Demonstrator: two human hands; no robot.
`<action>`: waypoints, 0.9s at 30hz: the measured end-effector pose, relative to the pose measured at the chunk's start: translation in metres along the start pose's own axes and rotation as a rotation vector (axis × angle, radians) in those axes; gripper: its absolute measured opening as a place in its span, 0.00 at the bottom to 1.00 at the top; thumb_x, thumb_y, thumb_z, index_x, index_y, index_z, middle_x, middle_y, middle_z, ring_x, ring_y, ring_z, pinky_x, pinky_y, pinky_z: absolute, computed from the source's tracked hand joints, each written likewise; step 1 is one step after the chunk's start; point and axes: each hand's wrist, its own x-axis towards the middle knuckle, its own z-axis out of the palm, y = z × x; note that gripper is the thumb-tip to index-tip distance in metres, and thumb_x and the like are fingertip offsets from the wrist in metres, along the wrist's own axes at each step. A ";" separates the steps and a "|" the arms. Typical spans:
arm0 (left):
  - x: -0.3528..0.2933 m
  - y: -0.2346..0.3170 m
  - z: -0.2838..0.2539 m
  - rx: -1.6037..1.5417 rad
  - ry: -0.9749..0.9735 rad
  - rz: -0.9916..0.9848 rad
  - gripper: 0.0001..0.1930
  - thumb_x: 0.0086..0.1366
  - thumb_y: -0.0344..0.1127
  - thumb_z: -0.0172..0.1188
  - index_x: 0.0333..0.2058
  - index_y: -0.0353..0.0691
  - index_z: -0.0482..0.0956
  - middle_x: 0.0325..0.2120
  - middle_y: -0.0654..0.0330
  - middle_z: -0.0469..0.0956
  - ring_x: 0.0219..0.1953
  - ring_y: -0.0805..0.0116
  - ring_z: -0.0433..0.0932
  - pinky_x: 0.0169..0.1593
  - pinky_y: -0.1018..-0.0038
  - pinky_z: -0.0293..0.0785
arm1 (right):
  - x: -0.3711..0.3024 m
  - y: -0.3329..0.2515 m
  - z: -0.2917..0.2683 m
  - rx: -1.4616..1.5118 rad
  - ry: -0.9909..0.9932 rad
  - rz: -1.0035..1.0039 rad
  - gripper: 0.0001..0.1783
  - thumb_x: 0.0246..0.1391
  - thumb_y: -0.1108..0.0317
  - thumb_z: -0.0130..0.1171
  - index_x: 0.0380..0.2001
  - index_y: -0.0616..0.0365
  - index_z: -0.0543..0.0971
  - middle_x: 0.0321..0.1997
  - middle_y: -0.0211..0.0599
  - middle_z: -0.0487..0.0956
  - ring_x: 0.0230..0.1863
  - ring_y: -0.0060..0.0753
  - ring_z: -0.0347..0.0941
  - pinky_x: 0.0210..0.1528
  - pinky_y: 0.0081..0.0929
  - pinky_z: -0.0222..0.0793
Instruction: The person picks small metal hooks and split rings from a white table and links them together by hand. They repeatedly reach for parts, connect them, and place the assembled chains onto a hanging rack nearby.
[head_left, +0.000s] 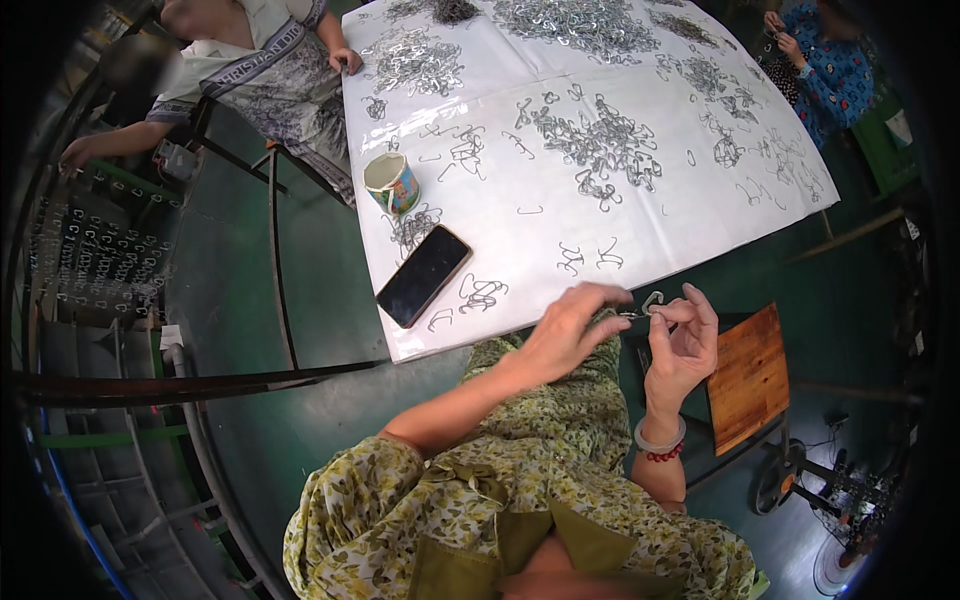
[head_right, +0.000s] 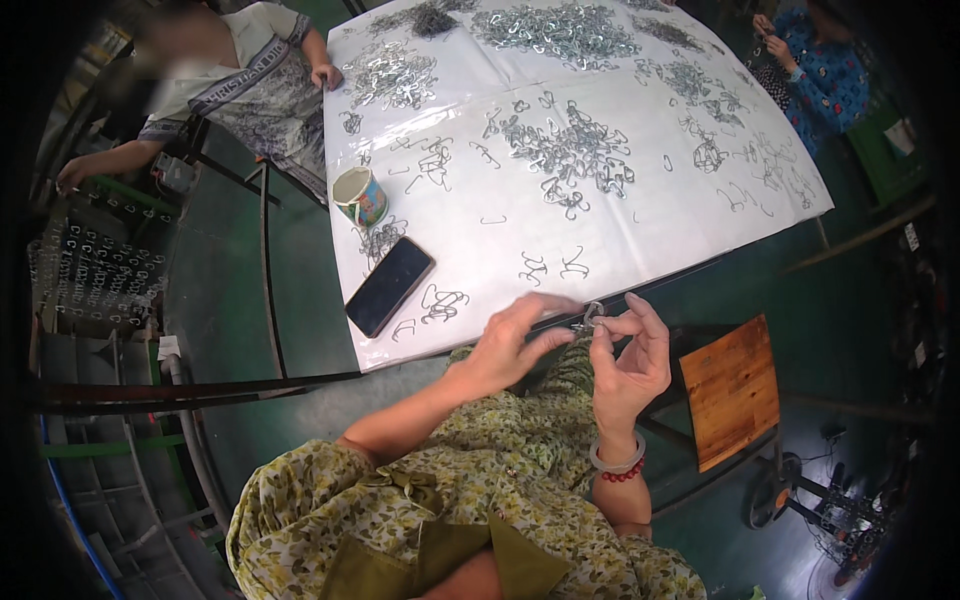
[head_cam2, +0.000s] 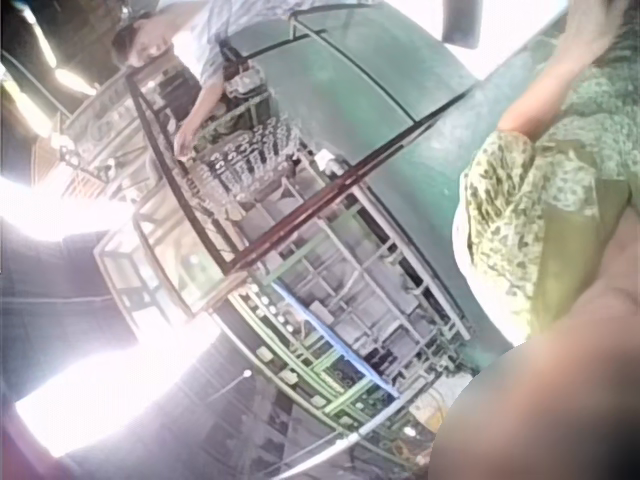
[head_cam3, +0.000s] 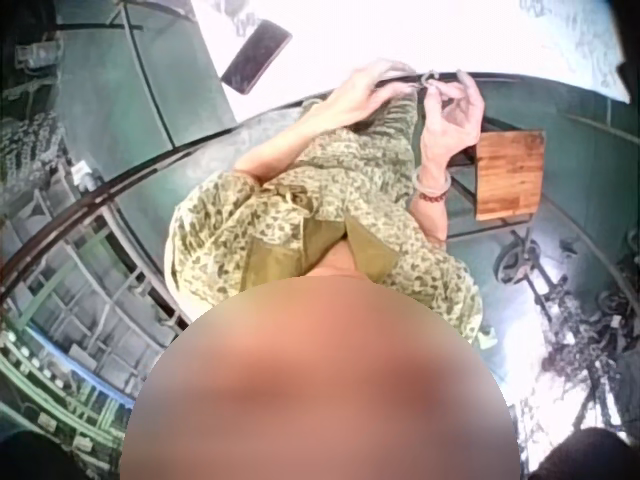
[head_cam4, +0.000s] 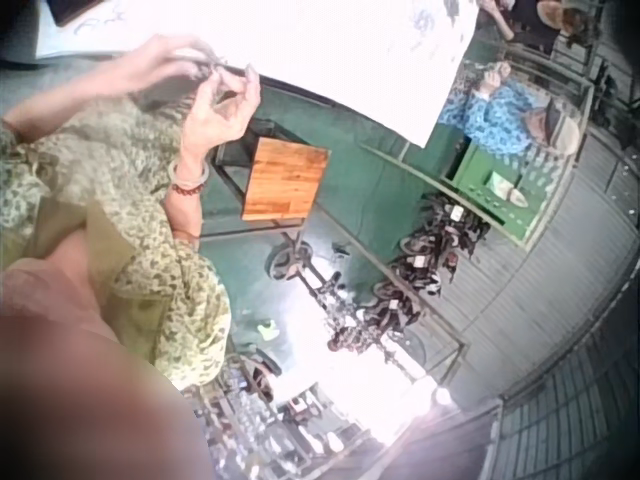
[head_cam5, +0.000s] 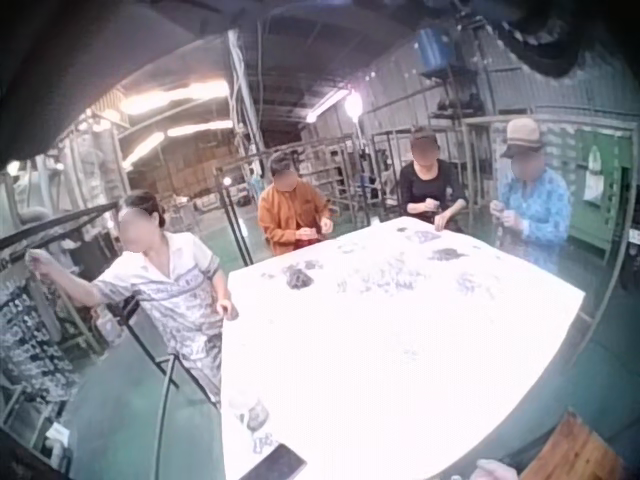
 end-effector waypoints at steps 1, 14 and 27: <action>0.006 -0.011 -0.005 0.083 0.031 0.000 0.14 0.61 0.30 0.64 0.45 0.35 0.78 0.39 0.50 0.79 0.44 0.51 0.77 0.48 0.62 0.73 | -0.001 0.001 -0.001 0.031 0.019 0.031 0.26 0.46 0.89 0.59 0.52 0.69 0.72 0.33 0.33 0.80 0.32 0.18 0.68 0.48 0.25 0.68; 0.059 -0.163 -0.072 0.928 0.010 -0.092 0.06 0.61 0.27 0.58 0.36 0.31 0.77 0.33 0.46 0.78 0.38 0.46 0.78 0.43 0.58 0.75 | -0.009 0.005 -0.006 0.105 -0.015 0.134 0.24 0.48 0.89 0.59 0.51 0.71 0.73 0.31 0.32 0.79 0.35 0.19 0.71 0.49 0.24 0.68; 0.010 0.004 -0.007 -0.137 -0.031 -0.023 0.05 0.67 0.28 0.57 0.40 0.34 0.73 0.35 0.55 0.76 0.37 0.64 0.76 0.41 0.70 0.73 | -0.028 0.021 0.008 0.147 0.032 0.268 0.23 0.50 0.86 0.60 0.51 0.70 0.72 0.29 0.30 0.79 0.36 0.16 0.72 0.50 0.23 0.67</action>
